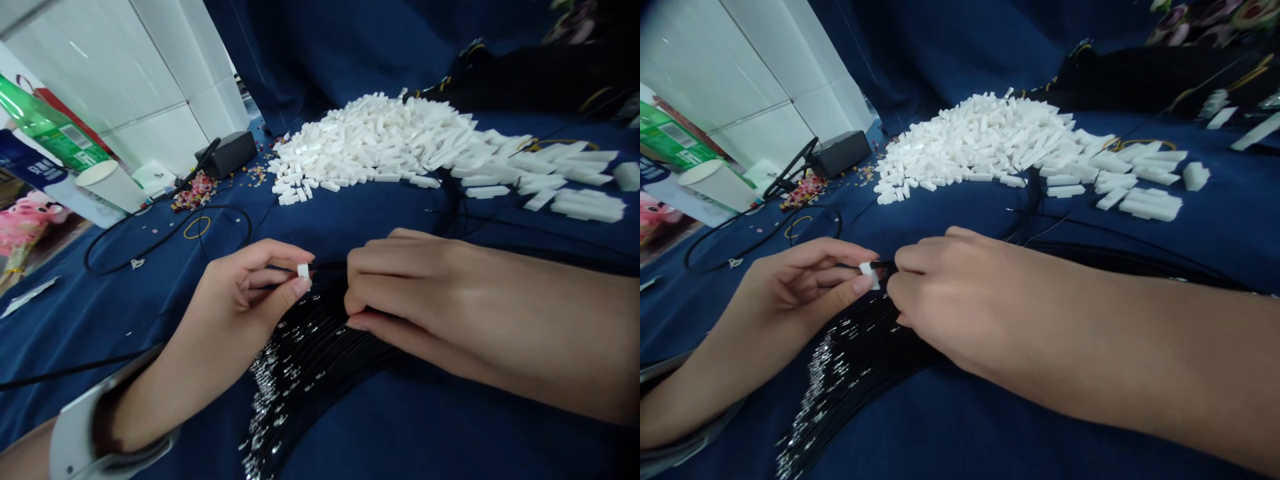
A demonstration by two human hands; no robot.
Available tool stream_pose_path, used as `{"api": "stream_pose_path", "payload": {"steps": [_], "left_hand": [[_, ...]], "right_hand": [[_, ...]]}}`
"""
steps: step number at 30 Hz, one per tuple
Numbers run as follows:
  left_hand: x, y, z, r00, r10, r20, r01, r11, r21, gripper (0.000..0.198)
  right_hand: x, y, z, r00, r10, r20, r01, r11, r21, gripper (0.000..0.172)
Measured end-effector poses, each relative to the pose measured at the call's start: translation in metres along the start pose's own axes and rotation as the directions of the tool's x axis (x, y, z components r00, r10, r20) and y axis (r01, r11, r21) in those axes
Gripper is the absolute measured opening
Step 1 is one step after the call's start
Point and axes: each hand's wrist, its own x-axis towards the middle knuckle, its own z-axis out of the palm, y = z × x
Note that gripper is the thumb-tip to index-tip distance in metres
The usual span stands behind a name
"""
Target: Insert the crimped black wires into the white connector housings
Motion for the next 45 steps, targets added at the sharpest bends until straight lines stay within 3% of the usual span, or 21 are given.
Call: {"api": "stream_pose_path", "payload": {"steps": [7, 13, 17, 22, 32, 37, 45], "left_hand": [[-0.001, -0.001, -0.002, 0.997, -0.055, 0.044, 0.058, 0.996, -0.064, 0.012], [0.001, -0.004, -0.004, 0.986, -0.127, 0.108, 0.144, 0.975, -0.167, 0.011], [0.002, -0.008, -0.007, 0.979, -0.159, 0.125, 0.185, 0.954, -0.236, 0.015], [0.003, -0.008, -0.009, 0.974, -0.191, 0.123, 0.220, 0.928, -0.301, 0.018], [0.001, -0.005, -0.007, 0.976, -0.188, 0.111, 0.213, 0.931, -0.296, 0.018], [0.003, -0.006, -0.007, 0.979, -0.194, 0.071, 0.206, 0.925, -0.319, 0.018], [0.004, -0.005, -0.008, 0.971, -0.237, -0.014, 0.221, 0.926, -0.307, 0.015]], "right_hand": [[0.005, 0.000, -0.006, 0.974, 0.190, 0.126, -0.220, 0.929, 0.297, 0.026], [0.005, -0.004, -0.001, 0.949, 0.310, 0.049, -0.303, 0.862, 0.407, 0.020], [0.004, -0.004, 0.002, 0.945, 0.322, -0.060, -0.303, 0.928, 0.216, 0.022], [-0.007, 0.001, 0.002, 0.960, 0.259, -0.109, -0.267, 0.962, -0.063, 0.018], [0.000, 0.000, 0.007, 0.971, 0.219, -0.101, -0.219, 0.976, 0.006, 0.016], [0.001, 0.004, 0.010, 0.937, 0.248, -0.248, -0.214, 0.965, 0.154, 0.016], [-0.010, 0.008, 0.012, 0.944, 0.244, -0.223, -0.250, 0.968, 0.000, 0.023]]}}
